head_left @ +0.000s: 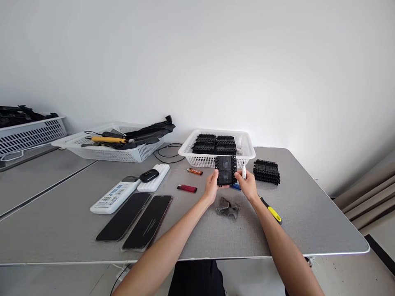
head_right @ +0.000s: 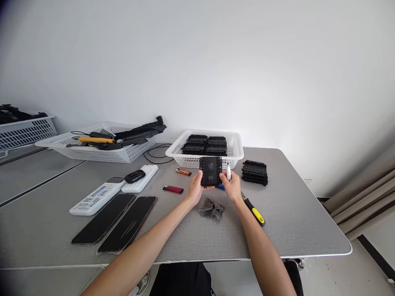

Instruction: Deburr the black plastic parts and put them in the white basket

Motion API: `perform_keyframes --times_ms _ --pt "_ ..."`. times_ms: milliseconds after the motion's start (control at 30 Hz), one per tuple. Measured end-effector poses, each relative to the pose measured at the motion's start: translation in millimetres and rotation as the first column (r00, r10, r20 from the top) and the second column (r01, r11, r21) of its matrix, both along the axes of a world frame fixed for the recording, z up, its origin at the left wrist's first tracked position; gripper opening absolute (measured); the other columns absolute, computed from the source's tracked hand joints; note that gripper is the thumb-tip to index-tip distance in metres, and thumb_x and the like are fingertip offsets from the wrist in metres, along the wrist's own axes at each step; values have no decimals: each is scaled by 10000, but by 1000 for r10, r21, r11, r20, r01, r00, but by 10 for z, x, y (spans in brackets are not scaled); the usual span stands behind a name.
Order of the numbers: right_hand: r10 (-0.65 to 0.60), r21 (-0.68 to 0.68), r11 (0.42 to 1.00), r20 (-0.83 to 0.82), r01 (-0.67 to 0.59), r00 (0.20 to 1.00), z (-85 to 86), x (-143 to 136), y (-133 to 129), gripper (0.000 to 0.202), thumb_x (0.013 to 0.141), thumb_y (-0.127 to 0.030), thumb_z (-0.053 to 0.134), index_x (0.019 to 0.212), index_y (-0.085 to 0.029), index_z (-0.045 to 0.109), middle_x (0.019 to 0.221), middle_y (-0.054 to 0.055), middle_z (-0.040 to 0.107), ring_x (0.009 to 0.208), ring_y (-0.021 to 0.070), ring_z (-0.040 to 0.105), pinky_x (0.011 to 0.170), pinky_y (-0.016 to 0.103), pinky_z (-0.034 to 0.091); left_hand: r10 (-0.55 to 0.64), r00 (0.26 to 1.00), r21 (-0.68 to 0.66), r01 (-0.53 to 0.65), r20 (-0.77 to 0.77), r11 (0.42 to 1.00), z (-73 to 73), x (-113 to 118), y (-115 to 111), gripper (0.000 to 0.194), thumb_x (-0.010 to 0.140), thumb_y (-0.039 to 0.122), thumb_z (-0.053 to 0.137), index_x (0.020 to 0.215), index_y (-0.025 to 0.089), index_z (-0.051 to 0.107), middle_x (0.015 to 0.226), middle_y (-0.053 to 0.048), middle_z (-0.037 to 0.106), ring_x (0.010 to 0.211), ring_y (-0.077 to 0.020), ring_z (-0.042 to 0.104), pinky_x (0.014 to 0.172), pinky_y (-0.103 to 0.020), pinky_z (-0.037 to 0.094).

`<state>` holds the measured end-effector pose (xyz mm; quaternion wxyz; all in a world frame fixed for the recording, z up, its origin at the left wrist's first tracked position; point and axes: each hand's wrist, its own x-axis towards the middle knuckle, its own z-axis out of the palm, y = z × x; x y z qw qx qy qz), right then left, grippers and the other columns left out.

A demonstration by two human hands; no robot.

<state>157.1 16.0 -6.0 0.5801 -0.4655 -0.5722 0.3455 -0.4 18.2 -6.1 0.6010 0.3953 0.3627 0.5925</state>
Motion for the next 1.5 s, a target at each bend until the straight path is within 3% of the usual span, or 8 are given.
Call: perform_keyframes --times_ms 100,300,500,733,1033,1200,1367,1500 --pt "-48 17 999 1 48 999 -2 -23 4 371 819 -520 618 813 -149 607 607 -26 473 550 120 384 531 246 337 133 986 123 -121 -99 985 -3 12 -20 580 765 651 649 1067 157 654 1129 -135 697 941 -294 687 665 -390 615" --pt "-144 40 989 -10 145 989 -17 8 32 406 858 -553 548 899 -152 597 638 1 523 591 156 459 555 262 378 -1 996 236 21 -87 971 -15 27 -22 598 767 534 712 1211 145 622 1207 -151 677 1050 -308 663 809 -422 594" --pt "-167 44 985 10 166 986 -20 37 21 412 883 -569 521 940 -165 578 665 13 538 594 167 483 543 261 392 53 993 173 -35 -103 984 -67 10 7 497 694 461 797 1051 131 698 980 -110 740 810 -255 685 606 -343 597" --pt "-247 142 958 -43 250 968 33 -40 -52 377 990 -433 374 1276 -187 377 920 72 597 603 137 492 558 248 409 85 995 139 -76 -58 987 -97 -13 13 524 671 429 822 1072 121 685 793 -53 723 699 -205 661 646 -369 610" --pt "-369 251 896 -35 366 929 161 45 -164 486 978 -396 311 1285 -130 578 949 98 678 761 180 636 684 278 491 120 984 179 -95 -131 979 -21 -6 -46 544 703 455 792 1123 127 686 796 -55 713 681 -206 646 632 -379 612" --pt "-360 339 865 -94 370 928 182 36 -171 391 893 -419 563 1197 -175 594 1068 111 698 906 229 681 832 349 533 117 987 165 -98 -112 981 -15 -9 -54 534 689 440 805 1102 120 696 793 -62 714 672 -201 645 615 -355 607" --pt "-351 269 896 -60 354 935 172 36 -187 403 909 -515 516 963 -147 672 820 104 693 637 200 634 601 308 519 123 988 156 -107 -94 982 -34 -7 -49 560 684 424 814 1127 105 689 743 -51 703 643 -188 633 622 -361 611" --pt "-258 229 944 68 237 964 131 39 -160 433 900 -542 510 799 -151 667 633 45 611 529 158 545 510 264 434 82 994 147 -70 -76 987 -28 -4 -58 557 689 411 814 1134 101 687 784 -79 723 728 -234 677 649 -368 610"
